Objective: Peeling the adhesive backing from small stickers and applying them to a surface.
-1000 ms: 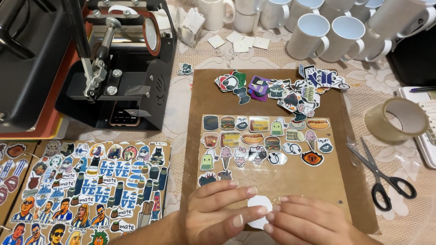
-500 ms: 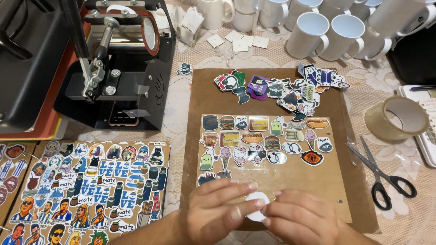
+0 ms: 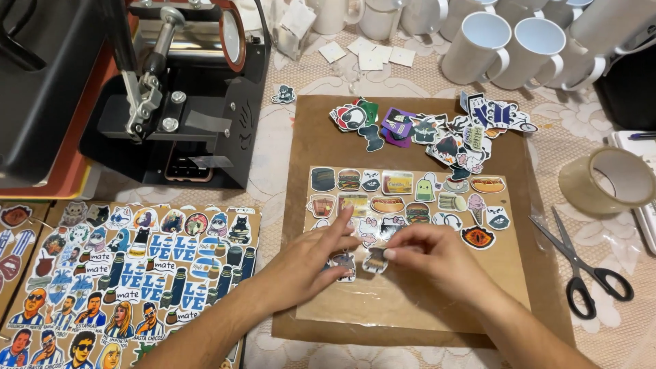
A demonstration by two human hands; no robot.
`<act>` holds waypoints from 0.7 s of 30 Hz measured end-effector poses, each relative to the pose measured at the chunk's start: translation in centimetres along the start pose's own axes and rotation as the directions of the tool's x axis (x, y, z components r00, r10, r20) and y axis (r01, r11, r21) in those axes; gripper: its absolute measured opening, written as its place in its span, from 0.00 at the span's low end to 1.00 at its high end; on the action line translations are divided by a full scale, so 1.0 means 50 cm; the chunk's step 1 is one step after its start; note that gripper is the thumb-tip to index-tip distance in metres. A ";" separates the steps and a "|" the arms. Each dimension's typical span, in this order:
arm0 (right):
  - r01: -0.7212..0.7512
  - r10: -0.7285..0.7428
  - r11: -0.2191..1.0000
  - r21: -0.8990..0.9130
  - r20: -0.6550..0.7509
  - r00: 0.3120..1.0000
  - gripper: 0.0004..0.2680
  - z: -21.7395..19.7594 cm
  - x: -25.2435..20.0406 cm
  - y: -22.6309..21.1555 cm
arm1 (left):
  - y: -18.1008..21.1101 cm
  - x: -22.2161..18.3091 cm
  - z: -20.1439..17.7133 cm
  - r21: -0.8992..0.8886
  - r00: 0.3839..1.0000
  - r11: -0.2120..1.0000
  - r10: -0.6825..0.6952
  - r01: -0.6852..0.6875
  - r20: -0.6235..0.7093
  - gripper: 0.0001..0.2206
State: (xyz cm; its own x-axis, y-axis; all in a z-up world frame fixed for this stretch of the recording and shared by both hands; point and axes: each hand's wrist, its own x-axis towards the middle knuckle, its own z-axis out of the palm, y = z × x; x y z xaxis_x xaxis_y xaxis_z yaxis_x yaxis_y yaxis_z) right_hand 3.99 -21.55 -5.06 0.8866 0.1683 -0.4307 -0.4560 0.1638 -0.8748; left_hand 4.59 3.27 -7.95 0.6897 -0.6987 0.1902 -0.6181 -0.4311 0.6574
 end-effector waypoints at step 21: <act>0.064 -0.105 0.752 -0.657 -0.024 0.994 0.11 0.004 0.052 0.042 | -0.017 -0.009 0.000 -0.018 0.999 1.000 0.016 -0.015 0.051 0.49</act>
State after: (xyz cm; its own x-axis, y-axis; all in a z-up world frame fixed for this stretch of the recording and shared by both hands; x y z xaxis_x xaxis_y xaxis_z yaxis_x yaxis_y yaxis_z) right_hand 5.30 -20.58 -7.96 0.9313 0.1272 -0.3414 -0.2357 -0.5044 -0.8307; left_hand 4.82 3.94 -8.58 0.6592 -0.7341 0.1631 -0.6217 -0.4099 0.6674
